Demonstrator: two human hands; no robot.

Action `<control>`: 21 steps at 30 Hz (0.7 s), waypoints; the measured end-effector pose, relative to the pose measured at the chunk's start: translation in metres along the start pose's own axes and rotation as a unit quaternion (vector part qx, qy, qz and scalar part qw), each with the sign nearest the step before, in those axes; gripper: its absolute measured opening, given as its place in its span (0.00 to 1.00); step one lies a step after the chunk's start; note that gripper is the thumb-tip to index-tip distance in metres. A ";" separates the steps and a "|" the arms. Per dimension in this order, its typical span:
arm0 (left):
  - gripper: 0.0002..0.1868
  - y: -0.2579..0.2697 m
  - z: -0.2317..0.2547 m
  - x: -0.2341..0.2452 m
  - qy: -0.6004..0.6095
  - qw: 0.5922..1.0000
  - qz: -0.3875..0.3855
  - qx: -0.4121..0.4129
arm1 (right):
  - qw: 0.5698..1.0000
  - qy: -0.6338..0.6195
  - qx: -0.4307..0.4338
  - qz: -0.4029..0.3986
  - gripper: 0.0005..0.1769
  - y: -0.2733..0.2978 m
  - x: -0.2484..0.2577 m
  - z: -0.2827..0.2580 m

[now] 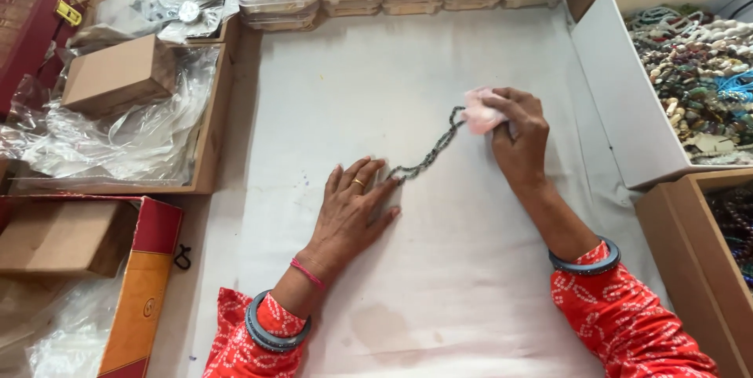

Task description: The person places a small item into a beige pouch and ties it shut. They then wipe the inside of a clear plastic container with a pink cloth. Next, they take a beaded necklace from a box, wipe it with the cloth, and place it into a small plastic bag.

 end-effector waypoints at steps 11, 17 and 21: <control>0.14 0.010 -0.013 0.000 0.014 1.000 -0.018 0.012 | 0.928 -0.012 0.272 -0.253 0.21 0.023 -0.036 -0.075; 0.11 0.009 -0.012 0.003 0.040 0.999 -0.019 -0.001 | 0.974 0.140 0.084 -0.157 0.20 0.013 -0.013 0.016; 0.12 0.009 -0.011 0.002 0.065 0.997 -0.032 -0.032 | 0.977 0.047 0.149 -0.143 0.25 0.016 -0.019 -0.034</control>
Point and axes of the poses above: each hand's wrist, its own y-axis away from the middle knuckle, its own x-axis out of the back of the hand, z = x × y, the point moved 4 cm from there along -y, towards the middle knuckle, and after that the axes turned 7 degrees about x, right-handed, at the moved point
